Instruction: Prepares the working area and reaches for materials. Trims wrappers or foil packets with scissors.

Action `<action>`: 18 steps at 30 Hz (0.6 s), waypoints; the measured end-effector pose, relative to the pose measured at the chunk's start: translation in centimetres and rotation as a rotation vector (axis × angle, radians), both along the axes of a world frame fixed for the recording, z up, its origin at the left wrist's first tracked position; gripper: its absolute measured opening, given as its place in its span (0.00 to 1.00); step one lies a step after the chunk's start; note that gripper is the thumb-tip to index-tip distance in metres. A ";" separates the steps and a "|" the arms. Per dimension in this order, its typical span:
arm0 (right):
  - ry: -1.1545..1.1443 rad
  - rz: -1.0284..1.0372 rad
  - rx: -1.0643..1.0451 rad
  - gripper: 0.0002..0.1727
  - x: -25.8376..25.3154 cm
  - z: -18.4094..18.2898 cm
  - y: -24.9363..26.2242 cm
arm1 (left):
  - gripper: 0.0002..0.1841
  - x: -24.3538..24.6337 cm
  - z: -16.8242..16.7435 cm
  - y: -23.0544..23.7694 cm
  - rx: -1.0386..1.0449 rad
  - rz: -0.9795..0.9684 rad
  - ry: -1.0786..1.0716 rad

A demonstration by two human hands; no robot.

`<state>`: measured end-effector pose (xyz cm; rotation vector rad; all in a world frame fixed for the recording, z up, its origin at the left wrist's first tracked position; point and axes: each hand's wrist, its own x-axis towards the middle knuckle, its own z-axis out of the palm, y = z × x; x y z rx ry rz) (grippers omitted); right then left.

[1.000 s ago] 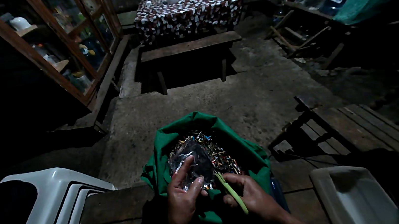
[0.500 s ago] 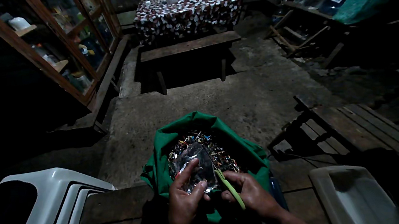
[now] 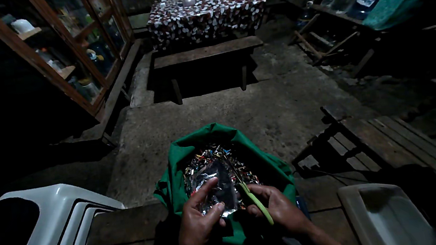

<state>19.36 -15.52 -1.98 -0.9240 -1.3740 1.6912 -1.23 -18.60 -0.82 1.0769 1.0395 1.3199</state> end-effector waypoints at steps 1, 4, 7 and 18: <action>-0.028 0.023 -0.009 0.25 0.2 0.1 0.1 | 0.28 -0.2 0.1 0.0 -0.009 0.000 0.003; -0.054 0.090 -0.020 0.28 0.7 0.3 0.3 | 0.28 -0.7 0.3 0.1 -0.004 -0.033 0.025; -0.052 0.113 0.023 0.27 0.6 0.4 0.6 | 0.27 -1.0 0.5 0.2 0.003 -0.102 0.082; -0.016 0.120 0.059 0.24 0.6 0.2 0.6 | 0.27 -1.5 0.4 0.2 0.015 -0.174 0.110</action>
